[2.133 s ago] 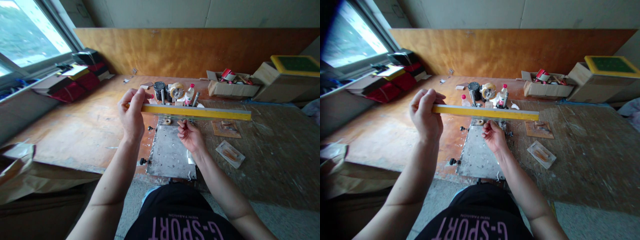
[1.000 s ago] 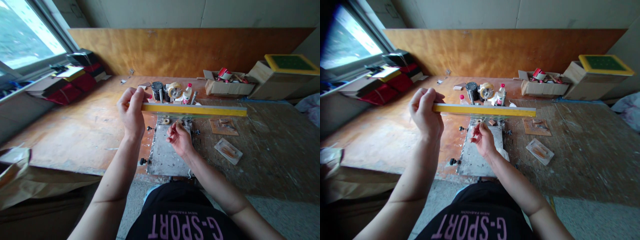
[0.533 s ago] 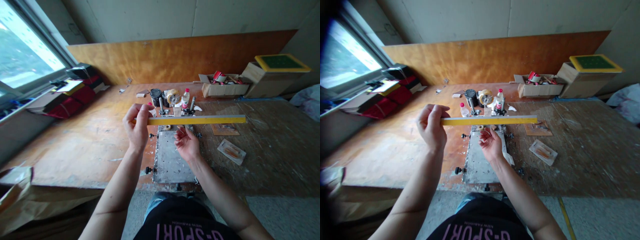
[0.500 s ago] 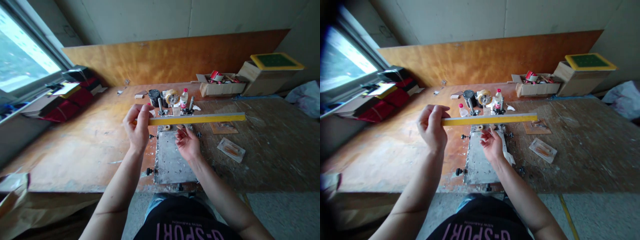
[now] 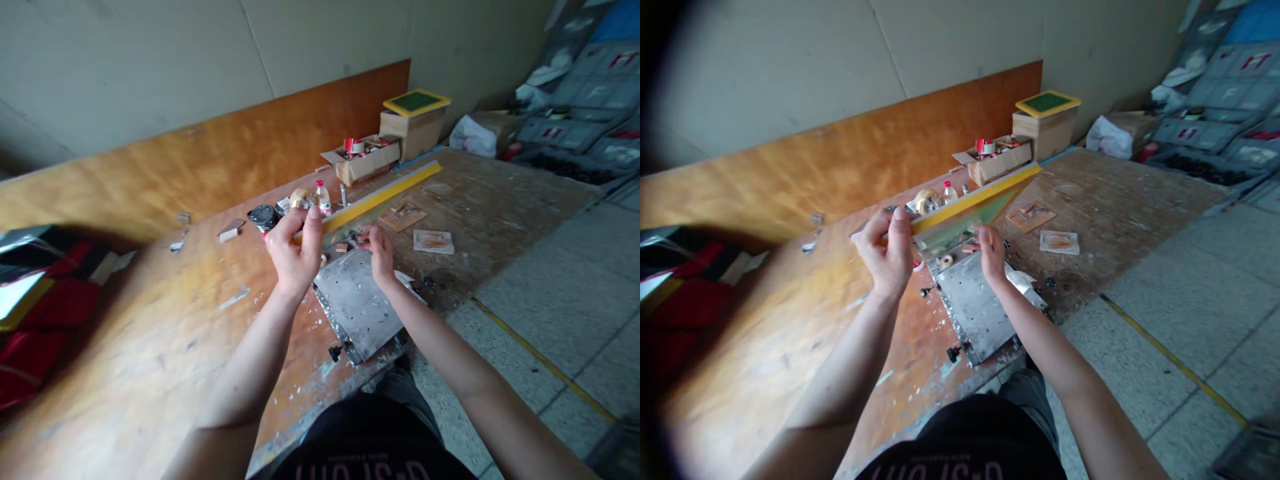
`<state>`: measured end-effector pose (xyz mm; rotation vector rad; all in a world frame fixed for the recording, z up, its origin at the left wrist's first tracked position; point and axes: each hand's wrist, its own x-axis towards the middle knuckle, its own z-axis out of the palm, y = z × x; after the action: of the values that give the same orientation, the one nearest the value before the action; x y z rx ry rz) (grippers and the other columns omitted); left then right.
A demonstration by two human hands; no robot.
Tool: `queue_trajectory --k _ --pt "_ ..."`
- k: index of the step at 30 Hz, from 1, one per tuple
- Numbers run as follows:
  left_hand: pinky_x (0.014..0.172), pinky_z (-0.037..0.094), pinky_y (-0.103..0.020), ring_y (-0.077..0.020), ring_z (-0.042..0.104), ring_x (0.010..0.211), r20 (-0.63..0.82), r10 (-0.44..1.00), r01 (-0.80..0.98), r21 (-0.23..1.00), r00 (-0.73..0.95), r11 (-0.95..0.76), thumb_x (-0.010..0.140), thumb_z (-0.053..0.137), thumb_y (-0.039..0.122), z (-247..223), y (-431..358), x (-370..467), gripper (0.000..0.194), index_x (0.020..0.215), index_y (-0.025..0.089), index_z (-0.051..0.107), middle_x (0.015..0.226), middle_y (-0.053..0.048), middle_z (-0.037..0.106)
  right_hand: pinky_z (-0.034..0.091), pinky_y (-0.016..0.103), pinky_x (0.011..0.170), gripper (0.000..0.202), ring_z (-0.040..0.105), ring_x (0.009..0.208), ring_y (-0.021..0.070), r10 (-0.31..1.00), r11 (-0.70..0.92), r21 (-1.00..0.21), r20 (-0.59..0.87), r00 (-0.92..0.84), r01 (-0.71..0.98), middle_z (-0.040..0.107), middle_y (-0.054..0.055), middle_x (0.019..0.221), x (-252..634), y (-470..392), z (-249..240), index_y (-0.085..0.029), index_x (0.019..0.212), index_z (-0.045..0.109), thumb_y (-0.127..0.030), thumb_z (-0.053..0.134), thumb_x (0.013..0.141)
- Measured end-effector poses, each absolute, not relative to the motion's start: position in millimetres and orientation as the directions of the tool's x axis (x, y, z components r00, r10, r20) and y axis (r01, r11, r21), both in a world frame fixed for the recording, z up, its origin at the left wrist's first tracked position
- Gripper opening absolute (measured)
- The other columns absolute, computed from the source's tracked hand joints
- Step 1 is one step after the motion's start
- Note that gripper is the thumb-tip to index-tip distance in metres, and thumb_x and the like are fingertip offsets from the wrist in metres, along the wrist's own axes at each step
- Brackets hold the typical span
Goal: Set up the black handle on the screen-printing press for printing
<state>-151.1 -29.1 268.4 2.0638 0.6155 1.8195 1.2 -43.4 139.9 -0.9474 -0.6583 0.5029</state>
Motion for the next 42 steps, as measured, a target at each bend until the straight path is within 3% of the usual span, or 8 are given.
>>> queue_trajectory --k 3,8,13,17,24,31,42 --pt "0.053 0.034 -0.027 -0.0105 0.043 0.053 0.857 0.510 0.086 0.504 0.071 -0.859 0.089 0.054 0.041 267.0 -28.0 -148.8 0.036 0.059 0.020 0.055 0.055 0.002 0.052 0.042 0.021 0.060 0.022 0.053 0.069 0.0101 0.637 0.441 -0.897 0.339 0.692 0.033 0.059 -0.004 0.076 10.4 -38.8 145.5 -0.024 0.080 0.060 -0.036 0.076 0.070" --pt "0.054 0.034 -0.027 -0.0108 0.041 0.052 0.871 0.492 0.088 0.488 0.022 -0.868 0.088 0.054 0.037 264.7 -27.7 -144.6 0.036 0.056 0.021 0.050 0.051 0.003 0.046 0.036 0.024 0.057 0.013 0.049 0.054 0.0103 0.665 0.351 -0.914 0.398 0.632 0.206 0.058 -0.005 0.062 14.0 -40.9 153.9 -0.024 0.071 0.057 -0.027 0.063 0.083" --pt "0.051 0.031 -0.030 -0.0114 0.038 0.049 0.888 0.456 0.115 0.460 -0.059 -0.881 0.087 0.053 0.030 259.3 -27.8 -140.5 0.036 0.053 0.022 0.046 0.049 0.003 0.045 0.034 0.025 0.061 0.019 0.050 0.058 0.0133 0.607 0.334 -0.896 0.442 0.661 0.292 0.052 -0.004 0.056 -5.9 -54.2 153.2 -0.026 0.064 0.055 -0.023 0.060 0.082" --pt "0.052 0.031 -0.030 -0.0117 0.038 0.050 0.891 0.448 0.103 0.454 -0.081 -0.885 0.086 0.053 0.030 258.7 -26.4 -137.8 0.036 0.053 0.022 0.043 0.051 0.003 0.045 0.035 0.028 0.066 0.020 0.051 0.064 0.0156 0.573 0.289 -0.868 0.494 0.653 0.403 0.054 -0.002 0.060 -26.2 -59.1 147.2 -0.027 0.067 0.055 -0.022 0.052 0.086" --pt "0.055 0.034 -0.029 -0.0124 0.039 0.053 0.876 0.475 0.124 0.481 -0.077 -0.868 0.087 0.052 0.032 258.0 -22.7 -137.3 0.037 0.054 0.022 0.039 0.053 0.003 0.041 0.036 0.025 0.067 0.023 0.055 0.071 0.0149 0.644 0.257 -0.772 0.585 0.492 0.582 0.059 0.000 0.072 -65.9 -70.1 131.3 -0.024 0.074 0.056 -0.009 0.042 0.085" --pt "0.054 0.035 -0.027 -0.0111 0.038 0.051 0.881 0.467 0.201 0.472 -0.076 -0.858 0.087 0.048 0.036 258.0 -28.1 -135.9 0.039 0.053 0.022 0.035 0.052 0.004 0.039 0.035 0.022 0.063 0.022 0.054 0.068 0.0124 0.649 0.142 -0.579 0.667 0.366 0.803 0.060 -0.001 0.072 -76.4 -86.7 128.0 -0.019 0.081 0.057 -0.002 0.044 0.084" --pt "0.053 0.034 -0.027 -0.0105 0.039 0.050 0.892 0.449 0.206 0.451 -0.057 -0.869 0.087 0.048 0.036 256.7 -27.5 -138.2 0.038 0.053 0.021 0.038 0.051 0.004 0.042 0.034 0.023 0.062 0.023 0.054 0.067 0.0122 0.649 0.103 -0.461 0.703 0.292 0.882 0.060 -0.002 0.071 -84.4 -105.1 116.8 -0.019 0.084 0.057 0.001 0.045 0.080"
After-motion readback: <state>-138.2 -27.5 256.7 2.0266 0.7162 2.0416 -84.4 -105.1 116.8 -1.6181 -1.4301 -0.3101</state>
